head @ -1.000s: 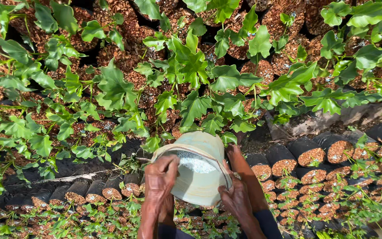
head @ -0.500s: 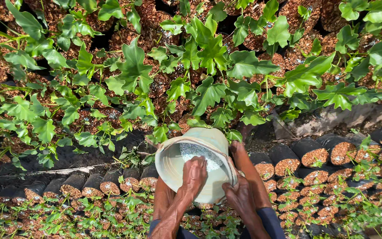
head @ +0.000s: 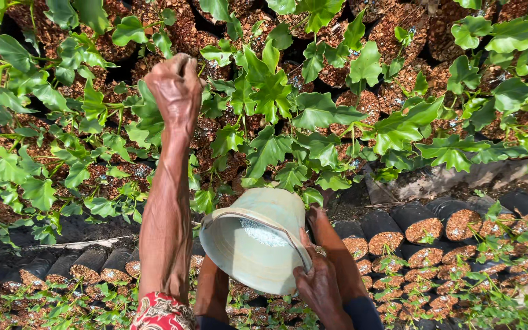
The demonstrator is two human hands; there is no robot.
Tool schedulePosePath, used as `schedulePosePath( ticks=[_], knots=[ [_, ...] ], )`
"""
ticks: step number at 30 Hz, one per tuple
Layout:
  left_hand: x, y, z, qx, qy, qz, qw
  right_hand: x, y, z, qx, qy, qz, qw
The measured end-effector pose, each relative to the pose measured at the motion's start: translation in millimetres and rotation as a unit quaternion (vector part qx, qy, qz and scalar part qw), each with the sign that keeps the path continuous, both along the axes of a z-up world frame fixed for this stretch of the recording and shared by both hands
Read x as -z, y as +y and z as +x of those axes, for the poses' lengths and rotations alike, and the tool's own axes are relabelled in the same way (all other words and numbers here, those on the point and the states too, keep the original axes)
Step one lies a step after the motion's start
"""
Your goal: The person holds a bucket containing granular fertilizer and walks through rows of potted plants. They repeatedly scoop fertilizer with their hand and sprinkle it onto the soil around the base of each plant.
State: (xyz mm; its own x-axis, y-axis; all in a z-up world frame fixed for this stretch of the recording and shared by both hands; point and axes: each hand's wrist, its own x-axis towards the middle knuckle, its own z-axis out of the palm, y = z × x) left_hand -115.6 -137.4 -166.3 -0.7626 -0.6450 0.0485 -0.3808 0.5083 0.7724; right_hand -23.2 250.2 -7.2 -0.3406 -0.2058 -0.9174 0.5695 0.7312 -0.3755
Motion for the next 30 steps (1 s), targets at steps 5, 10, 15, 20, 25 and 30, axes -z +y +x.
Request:
schedulePosePath(
  ticks=[5,10,15,20,25,30],
  knots=[
    [84.6,-56.6,-35.6,-0.077,0.012,-0.089,0.993,16.8,19.5,18.8,-0.011,0.001,0.024,1.0],
    [95.5,-43.8,11.2,-0.092,-0.037,-0.213,0.972,11.4,15.6,22.2,0.028,-0.002,0.0,1.0],
    [-40.0,57.7,97.7,-0.052,-0.131,-0.23,0.963,5.7,1.5,6.1,0.067,0.014,-0.065,0.995],
    [-117.5,171.0,182.0,0.06,-0.137,0.131,0.98,2.2,-11.1,-2.1,0.066,-0.066,0.011,0.996],
    [-6.7,267.4,254.4,0.184,-0.447,0.039,0.875,-10.0,-28.0,-20.7,0.011,0.001,-0.032,0.999],
    [21.1,304.4,277.4,0.193,-0.424,-0.01,0.885,12.6,0.1,11.6,0.023,-0.013,-0.02,0.999]
  ],
)
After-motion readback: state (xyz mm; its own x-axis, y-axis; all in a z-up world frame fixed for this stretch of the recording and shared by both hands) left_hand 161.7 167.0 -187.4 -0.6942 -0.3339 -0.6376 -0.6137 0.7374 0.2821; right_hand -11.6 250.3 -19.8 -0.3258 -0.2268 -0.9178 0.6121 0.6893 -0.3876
